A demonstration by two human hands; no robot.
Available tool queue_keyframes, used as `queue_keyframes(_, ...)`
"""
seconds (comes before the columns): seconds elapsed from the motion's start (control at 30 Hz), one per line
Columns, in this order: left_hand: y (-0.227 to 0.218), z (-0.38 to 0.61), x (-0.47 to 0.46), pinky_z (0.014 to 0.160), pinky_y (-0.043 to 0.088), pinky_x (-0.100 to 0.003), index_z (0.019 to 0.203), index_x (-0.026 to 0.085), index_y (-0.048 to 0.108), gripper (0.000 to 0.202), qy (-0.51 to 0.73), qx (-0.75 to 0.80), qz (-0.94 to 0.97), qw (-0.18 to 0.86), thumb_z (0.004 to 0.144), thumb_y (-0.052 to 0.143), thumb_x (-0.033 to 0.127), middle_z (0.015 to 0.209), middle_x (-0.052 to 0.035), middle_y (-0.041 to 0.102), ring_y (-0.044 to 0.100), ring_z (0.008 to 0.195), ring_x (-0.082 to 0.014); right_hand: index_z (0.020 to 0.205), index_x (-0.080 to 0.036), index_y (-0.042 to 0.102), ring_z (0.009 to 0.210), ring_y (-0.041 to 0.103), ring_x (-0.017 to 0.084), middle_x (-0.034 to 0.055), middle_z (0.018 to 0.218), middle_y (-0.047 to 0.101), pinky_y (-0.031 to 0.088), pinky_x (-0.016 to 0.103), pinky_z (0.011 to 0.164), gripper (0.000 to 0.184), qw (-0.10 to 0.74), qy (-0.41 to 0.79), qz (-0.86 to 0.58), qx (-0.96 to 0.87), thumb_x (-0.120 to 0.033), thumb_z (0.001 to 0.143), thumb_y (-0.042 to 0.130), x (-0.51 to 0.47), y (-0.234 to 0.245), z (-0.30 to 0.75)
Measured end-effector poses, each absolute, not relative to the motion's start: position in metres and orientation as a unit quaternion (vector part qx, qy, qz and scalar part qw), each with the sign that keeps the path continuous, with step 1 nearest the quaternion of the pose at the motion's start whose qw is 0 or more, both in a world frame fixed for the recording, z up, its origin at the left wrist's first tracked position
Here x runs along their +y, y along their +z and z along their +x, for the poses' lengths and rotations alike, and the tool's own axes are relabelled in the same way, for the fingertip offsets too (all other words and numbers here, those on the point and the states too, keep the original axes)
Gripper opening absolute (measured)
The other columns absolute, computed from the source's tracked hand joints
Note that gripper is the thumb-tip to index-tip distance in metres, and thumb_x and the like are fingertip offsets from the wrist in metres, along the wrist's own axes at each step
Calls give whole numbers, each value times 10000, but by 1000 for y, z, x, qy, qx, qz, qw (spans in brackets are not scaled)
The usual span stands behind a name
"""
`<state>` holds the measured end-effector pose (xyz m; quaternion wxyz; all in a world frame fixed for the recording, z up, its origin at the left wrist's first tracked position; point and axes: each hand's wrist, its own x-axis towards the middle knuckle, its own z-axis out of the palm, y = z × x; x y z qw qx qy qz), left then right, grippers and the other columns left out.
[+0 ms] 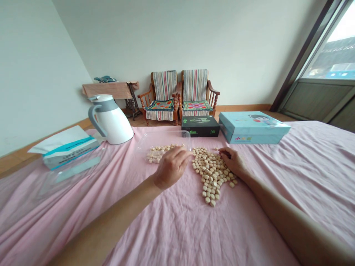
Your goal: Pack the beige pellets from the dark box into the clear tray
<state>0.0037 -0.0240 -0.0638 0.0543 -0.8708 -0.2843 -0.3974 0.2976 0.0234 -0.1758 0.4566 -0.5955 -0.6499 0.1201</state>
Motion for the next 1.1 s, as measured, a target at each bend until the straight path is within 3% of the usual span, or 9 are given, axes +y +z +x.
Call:
queue_keyframes(0.17,-96,28,-38,847,496,-318,993,176,599,177,-238,-291,-926,-26,885,479,104,964,-57,598,580,947,-176,946,-213,662,833,676,195,50,898,715,537,340,804,227,451,116,-593,-657,-251,787,504,23,-175,299)
queue_keyframes(0.53,-109,27,-41,802,484,-297,813,173,531,124,-211,-325,-921,-46,853,482,66,901,-35,548,545,879,-167,947,-224,660,832,677,195,41,904,717,538,344,806,226,450,119,-599,-651,-255,784,506,28,-181,302)
queue_keyframes(0.67,-92,24,-42,776,481,-276,843,170,547,105,-251,-302,-919,-30,874,481,94,894,-38,561,559,854,-158,945,-214,659,833,676,192,46,903,715,538,336,796,228,445,114,-597,-658,-260,789,499,27,-181,302)
queue_keyframes(0.9,-46,3,-19,801,497,-288,1006,173,587,163,-455,-352,-816,58,882,493,126,933,-43,596,593,858,-148,947,-218,665,834,677,191,44,914,720,538,333,801,234,445,107,-603,-654,-255,782,504,27,-180,301)
queue_keyframes(1.1,-61,5,-23,796,495,-283,954,172,591,135,-419,-321,-849,33,900,472,137,906,-44,609,597,867,-153,950,-225,664,823,676,194,43,912,719,539,342,803,235,446,106,-599,-656,-259,784,500,27,-181,302)
